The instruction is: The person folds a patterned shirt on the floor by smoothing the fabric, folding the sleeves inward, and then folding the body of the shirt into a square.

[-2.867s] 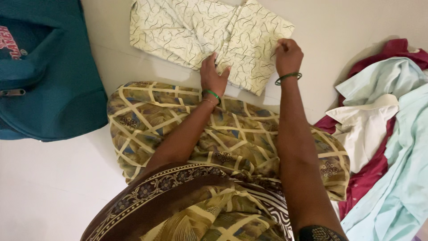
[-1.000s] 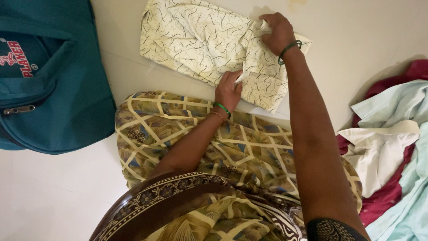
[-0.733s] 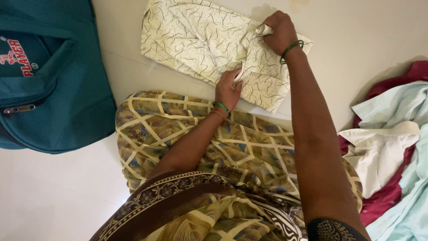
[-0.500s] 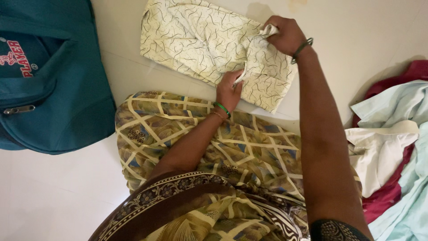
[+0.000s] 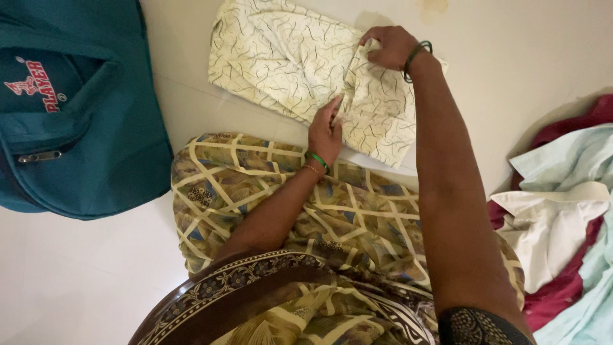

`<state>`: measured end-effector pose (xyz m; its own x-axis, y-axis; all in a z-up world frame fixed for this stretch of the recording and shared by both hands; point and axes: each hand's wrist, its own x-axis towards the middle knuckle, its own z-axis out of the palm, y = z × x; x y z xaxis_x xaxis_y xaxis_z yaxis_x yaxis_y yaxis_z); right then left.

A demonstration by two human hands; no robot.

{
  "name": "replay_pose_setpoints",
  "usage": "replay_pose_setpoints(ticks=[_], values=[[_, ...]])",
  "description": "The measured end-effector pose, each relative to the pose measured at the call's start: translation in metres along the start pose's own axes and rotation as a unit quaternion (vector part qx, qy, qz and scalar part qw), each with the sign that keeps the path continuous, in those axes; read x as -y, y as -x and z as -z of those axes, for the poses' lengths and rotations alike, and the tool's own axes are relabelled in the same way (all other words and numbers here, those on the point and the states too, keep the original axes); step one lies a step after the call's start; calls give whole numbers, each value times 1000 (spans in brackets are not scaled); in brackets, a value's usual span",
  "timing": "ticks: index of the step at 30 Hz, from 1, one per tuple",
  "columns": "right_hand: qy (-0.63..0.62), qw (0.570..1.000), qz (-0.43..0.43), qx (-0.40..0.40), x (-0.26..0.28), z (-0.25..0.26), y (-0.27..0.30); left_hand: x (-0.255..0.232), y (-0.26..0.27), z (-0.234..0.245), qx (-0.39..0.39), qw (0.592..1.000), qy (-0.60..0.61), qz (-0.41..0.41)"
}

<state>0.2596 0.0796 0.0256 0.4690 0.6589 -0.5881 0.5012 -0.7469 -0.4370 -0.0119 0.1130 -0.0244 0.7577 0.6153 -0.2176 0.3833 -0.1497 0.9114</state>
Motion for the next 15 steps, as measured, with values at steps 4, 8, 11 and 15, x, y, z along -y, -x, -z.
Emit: replay_pose_setpoints(ticks=[4,8,11,15], values=[[-83,996,26,-21,-12,-6,-5,-11,3,9,14,999,11,-27],[-72,989,102,-80,-22,-10,-9,-13,1,5,15,998,13,-62],[-128,976,114,-136,-15,-15,-6,-7,3,5,3,994,-90,-69],[-147,949,130,-248,-13,-18,6,-1,2,-5,14,955,-242,-172]])
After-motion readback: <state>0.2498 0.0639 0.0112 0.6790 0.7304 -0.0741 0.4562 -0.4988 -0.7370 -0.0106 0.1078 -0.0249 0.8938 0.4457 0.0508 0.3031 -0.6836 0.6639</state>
